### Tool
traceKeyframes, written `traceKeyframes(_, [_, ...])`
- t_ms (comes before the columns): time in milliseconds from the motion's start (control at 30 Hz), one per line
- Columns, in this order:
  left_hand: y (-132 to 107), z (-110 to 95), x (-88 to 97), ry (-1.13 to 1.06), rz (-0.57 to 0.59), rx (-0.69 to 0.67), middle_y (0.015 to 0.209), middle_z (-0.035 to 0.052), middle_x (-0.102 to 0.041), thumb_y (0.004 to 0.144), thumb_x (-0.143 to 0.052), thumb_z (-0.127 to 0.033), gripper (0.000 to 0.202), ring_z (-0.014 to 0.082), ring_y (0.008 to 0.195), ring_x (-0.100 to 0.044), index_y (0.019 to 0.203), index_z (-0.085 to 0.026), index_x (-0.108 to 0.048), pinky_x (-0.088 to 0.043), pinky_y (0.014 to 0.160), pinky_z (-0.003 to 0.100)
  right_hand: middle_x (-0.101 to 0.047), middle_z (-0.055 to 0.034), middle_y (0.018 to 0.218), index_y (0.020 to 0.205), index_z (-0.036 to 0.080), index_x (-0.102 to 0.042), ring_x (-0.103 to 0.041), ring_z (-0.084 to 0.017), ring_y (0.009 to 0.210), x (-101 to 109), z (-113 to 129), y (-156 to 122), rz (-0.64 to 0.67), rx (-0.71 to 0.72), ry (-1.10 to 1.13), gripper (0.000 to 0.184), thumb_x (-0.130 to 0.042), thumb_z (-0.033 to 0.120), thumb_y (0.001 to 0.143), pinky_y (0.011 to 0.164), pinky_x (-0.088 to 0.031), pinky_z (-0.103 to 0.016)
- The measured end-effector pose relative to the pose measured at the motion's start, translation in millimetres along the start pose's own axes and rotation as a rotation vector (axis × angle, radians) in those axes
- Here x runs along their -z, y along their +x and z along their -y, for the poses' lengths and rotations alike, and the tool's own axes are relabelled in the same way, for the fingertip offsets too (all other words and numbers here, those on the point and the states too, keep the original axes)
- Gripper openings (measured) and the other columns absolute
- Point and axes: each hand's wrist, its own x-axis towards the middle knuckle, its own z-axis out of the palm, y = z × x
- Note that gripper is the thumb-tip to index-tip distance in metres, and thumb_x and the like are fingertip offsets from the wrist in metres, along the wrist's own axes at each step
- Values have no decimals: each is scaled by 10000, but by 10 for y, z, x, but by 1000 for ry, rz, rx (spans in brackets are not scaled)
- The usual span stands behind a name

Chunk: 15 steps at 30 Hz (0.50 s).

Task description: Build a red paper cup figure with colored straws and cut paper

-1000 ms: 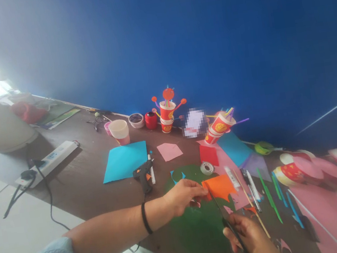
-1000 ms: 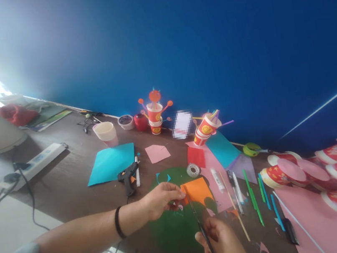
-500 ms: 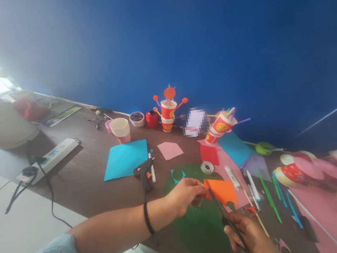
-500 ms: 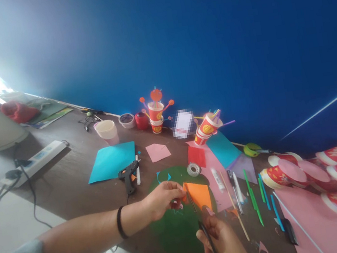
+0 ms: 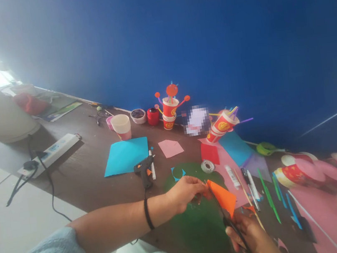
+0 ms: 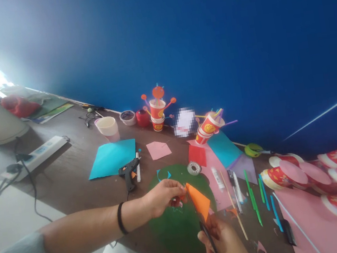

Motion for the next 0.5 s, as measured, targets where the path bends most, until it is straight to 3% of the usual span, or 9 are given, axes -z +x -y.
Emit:
traceKeyframes(233, [15,12,8,1,-14,-9,538,-4,-585,571,-630,-299,179,70,465,-475,602,-133,-570,-329,473,220,-469,69,489,691,189,-504,-435,-60,331,61,2,-13,47,-53,8,415,-687,555,626,355,-288,-184])
traceKeyframes(500, [62,52,33,11,-8,7,527,-1,-587,584,-630,-288,164,66,444,-466,616,-136,-578,-332,457,210,-438,91,439,685,192,-495,-388,-44,321,57,17,-40,51,-70,15,363,-724,465,621,354,-281,-174])
